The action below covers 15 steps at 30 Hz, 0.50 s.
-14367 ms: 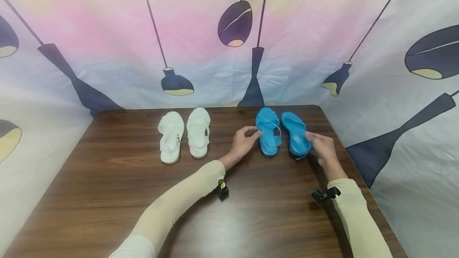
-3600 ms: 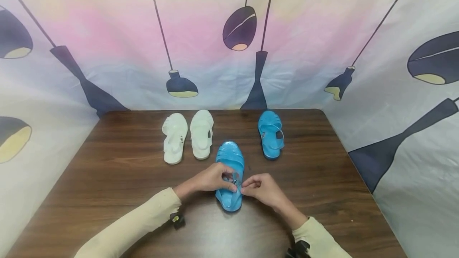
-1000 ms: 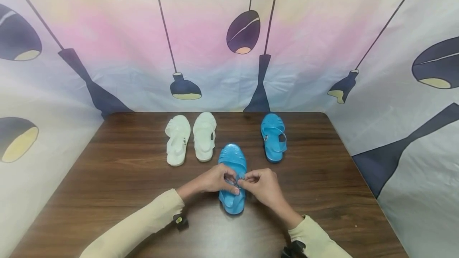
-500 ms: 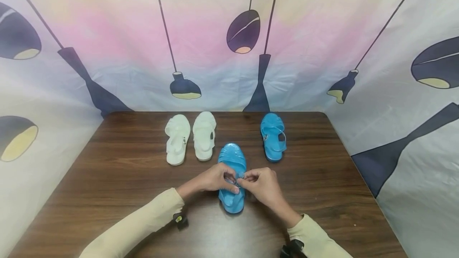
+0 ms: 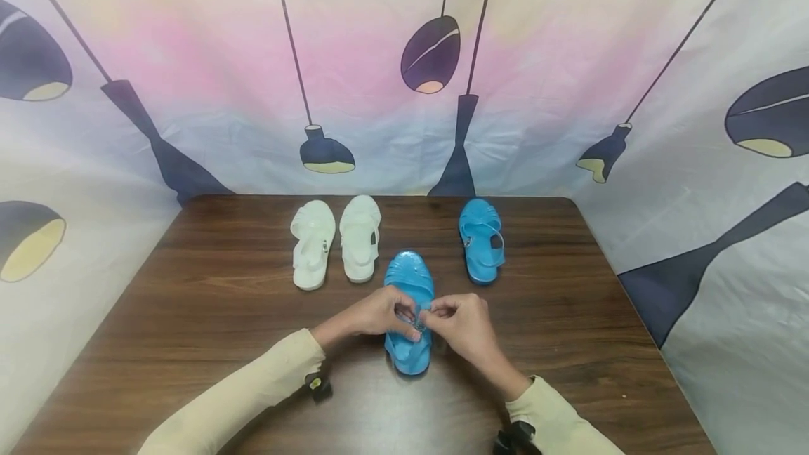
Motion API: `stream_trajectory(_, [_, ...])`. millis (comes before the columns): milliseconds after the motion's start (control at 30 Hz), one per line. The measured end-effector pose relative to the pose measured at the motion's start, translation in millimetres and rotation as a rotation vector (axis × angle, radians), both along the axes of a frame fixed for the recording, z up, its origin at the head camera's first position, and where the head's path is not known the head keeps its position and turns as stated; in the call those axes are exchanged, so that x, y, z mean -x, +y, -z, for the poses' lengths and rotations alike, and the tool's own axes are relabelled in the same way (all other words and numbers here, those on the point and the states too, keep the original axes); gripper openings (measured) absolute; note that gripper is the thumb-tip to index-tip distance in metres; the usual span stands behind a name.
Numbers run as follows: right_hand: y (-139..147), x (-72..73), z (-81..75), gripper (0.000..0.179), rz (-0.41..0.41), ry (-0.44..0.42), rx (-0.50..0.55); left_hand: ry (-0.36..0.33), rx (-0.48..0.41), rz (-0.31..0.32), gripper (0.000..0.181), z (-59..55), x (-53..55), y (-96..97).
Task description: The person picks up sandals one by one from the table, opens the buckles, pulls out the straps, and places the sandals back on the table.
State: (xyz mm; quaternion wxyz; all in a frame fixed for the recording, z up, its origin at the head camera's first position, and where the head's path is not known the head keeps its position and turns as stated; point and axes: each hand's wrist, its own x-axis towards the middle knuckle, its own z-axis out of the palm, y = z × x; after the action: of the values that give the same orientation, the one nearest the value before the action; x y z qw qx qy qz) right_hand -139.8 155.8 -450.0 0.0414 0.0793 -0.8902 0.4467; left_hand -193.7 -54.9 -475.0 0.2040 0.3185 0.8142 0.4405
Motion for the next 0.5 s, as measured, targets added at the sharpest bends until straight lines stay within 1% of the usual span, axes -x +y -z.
stream_trajectory(133, [2.9,4.6,-11.5,0.013,-0.025,0.115,-0.026,-0.004,0.004,-0.032,0.022,-3.4,0.9,-3.5])
stream_trajectory(167, [4.4,5.9,-13.5,0.015,-0.04,0.129,-0.046,-0.004,0.005,-0.037,0.023,-4.7,0.9,-4.0])
stream_trajectory(200, [6.5,7.1,-15.2,0.016,-0.056,0.125,-0.065,-0.009,0.005,-0.041,0.023,-5.0,1.1,-4.4])
stream_trajectory(333, [19.9,9.6,-17.0,0.019,-0.091,0.053,-0.132,0.005,0.022,-0.026,0.024,-5.2,1.3,-2.1])
stream_trajectory(500, [37.7,7.7,-12.6,0.02,-0.147,-0.074,-0.156,-0.03,0.015,-0.026,0.025,0.8,-1.4,0.5])
